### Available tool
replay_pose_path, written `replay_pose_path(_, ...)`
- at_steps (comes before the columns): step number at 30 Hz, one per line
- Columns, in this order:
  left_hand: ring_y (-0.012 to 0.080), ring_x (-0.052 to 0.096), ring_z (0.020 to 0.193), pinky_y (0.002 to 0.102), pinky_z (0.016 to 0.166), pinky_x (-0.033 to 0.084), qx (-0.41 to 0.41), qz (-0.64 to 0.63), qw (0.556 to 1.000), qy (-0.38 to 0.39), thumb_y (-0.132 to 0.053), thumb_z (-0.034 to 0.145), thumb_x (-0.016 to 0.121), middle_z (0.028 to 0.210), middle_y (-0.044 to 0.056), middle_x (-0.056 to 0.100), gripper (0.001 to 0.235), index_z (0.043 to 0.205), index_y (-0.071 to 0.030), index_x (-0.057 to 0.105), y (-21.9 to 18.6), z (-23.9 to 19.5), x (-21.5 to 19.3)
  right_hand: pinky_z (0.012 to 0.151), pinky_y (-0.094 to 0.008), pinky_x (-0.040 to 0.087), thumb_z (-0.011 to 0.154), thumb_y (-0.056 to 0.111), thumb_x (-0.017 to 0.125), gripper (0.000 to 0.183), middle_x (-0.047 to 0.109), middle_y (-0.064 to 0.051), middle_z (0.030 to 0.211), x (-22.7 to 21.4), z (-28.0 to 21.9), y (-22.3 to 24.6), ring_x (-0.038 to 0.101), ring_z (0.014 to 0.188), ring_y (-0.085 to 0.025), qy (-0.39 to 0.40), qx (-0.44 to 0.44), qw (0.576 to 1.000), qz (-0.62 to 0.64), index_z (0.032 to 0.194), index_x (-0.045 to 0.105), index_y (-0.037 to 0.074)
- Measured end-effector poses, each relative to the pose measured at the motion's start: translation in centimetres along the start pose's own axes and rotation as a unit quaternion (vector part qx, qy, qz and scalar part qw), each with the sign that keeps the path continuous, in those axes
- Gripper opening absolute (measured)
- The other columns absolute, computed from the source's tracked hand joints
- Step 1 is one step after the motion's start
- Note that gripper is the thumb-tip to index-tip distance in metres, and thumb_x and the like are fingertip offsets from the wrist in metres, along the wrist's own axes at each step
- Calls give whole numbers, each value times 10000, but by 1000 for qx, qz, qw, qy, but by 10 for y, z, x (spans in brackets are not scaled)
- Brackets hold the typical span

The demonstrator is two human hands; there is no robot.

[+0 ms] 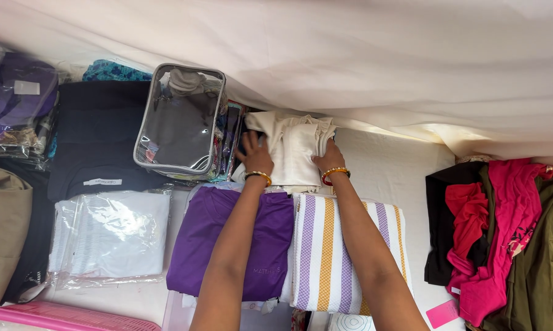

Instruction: Folding various pieces of clothing and organizing them into a clear plastic storage bin.

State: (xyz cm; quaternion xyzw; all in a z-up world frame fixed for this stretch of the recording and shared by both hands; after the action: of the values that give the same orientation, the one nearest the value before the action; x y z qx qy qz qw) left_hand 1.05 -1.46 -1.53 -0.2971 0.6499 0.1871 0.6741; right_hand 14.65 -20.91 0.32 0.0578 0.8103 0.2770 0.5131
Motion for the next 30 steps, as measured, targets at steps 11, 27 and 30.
replay_pose_path(11,292,418,1249,609,968,383,115,-18,993,-5,-99,963,523,1360,78,484,670,1585,-302,380,-17,-19,1,1080,-460,428,709,225,928,956,522,-244,1441,8,7,-7,546,1277,-405,-118,-93,988,-39,1479,398,23)
replay_pose_path(27,374,725,997,496,841,585,86,-132,984,82,-227,887,758,1286,135,684,503,1326,-195,515,37,30,47,867,-408,549,789,152,804,582,727,-177,1047,15,6,-8,706,920,-304,-39,-68,994,76,1329,609,57)
replay_pose_path(30,322,728,861,459,663,609,216,-32,975,26,-55,880,666,1143,123,663,784,1554,-335,381,-14,-16,-29,979,-448,520,855,110,726,380,684,-173,1149,41,2,3,650,1094,-373,-55,-240,961,-125,1235,703,116)
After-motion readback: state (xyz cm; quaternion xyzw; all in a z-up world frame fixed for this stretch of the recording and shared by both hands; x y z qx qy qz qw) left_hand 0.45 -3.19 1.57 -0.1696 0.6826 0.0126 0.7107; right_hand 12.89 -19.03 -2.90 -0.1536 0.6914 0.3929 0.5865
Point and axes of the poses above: each hand's wrist, its own z-axis towards the middle knuckle, its own x-axis out of the palm, y = z × x, the point moved 2 cm from there along z, towards the middle knuckle
